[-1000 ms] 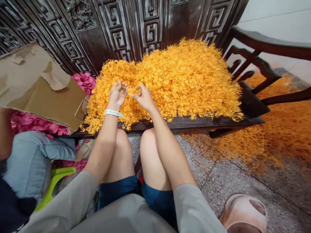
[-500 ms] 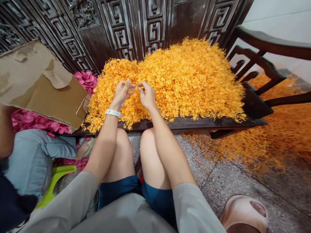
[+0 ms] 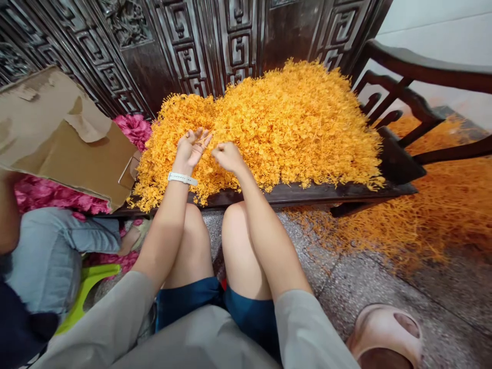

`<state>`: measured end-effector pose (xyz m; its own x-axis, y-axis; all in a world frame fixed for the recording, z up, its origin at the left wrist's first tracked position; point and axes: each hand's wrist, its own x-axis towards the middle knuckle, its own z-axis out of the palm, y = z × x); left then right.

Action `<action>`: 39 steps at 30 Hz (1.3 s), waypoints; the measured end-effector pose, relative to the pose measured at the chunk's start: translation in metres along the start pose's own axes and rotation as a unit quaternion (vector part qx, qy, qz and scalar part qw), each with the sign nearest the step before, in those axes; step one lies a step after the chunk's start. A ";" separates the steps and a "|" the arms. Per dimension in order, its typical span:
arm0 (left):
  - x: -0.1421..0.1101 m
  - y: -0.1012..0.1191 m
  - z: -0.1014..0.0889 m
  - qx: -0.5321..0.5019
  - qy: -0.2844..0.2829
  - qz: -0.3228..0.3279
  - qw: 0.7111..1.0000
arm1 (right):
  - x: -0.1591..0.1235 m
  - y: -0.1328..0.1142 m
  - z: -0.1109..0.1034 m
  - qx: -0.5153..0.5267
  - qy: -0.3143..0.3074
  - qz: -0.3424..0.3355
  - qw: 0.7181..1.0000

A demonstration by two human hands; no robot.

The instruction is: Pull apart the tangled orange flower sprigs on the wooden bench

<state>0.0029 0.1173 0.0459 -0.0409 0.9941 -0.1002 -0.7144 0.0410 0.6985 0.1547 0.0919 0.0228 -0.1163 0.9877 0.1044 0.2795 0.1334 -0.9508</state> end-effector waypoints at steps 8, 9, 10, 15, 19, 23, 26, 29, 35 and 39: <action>-0.003 0.000 0.001 -0.008 -0.005 -0.028 1.000 | 0.009 0.009 0.013 0.186 0.029 0.009 0.982; -0.003 -0.001 0.000 0.022 -0.020 -0.024 0.999 | 0.009 0.009 0.014 0.198 0.030 0.000 0.980; -0.003 -0.002 -0.001 0.055 -0.035 -0.015 0.998 | 0.009 0.008 0.015 0.202 0.031 -0.013 0.979; -0.004 0.005 -0.011 0.240 -0.118 0.051 0.962 | 0.009 0.009 0.013 0.205 0.076 -0.048 0.975; -0.006 0.004 -0.012 0.365 -0.162 0.061 0.915 | 0.016 0.017 0.008 0.209 0.142 -0.004 0.968; -0.006 -0.002 -0.009 0.406 -0.150 0.069 0.899 | 0.017 0.023 0.006 0.167 0.144 -0.014 0.975; -0.005 -0.002 -0.010 0.387 -0.139 0.038 0.911 | 0.013 0.020 0.007 0.171 0.129 -0.016 0.977; -0.005 -0.002 -0.011 0.326 -0.147 0.003 0.934 | 0.008 0.012 0.007 0.215 0.110 0.026 0.970; 0.000 -0.004 -0.010 0.189 -0.116 -0.016 0.975 | 0.001 -0.003 0.003 0.352 0.052 0.089 0.930; 0.006 0.002 -0.011 0.110 -0.038 -0.013 0.993 | 0.001 -0.002 0.002 0.371 0.052 0.097 0.922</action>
<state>-0.0066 0.1218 0.0384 0.0345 0.9968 -0.0722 -0.5439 0.0793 0.8354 0.1522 0.0927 0.0248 -0.0288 0.9949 -0.0972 -0.4476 -0.0997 -0.8886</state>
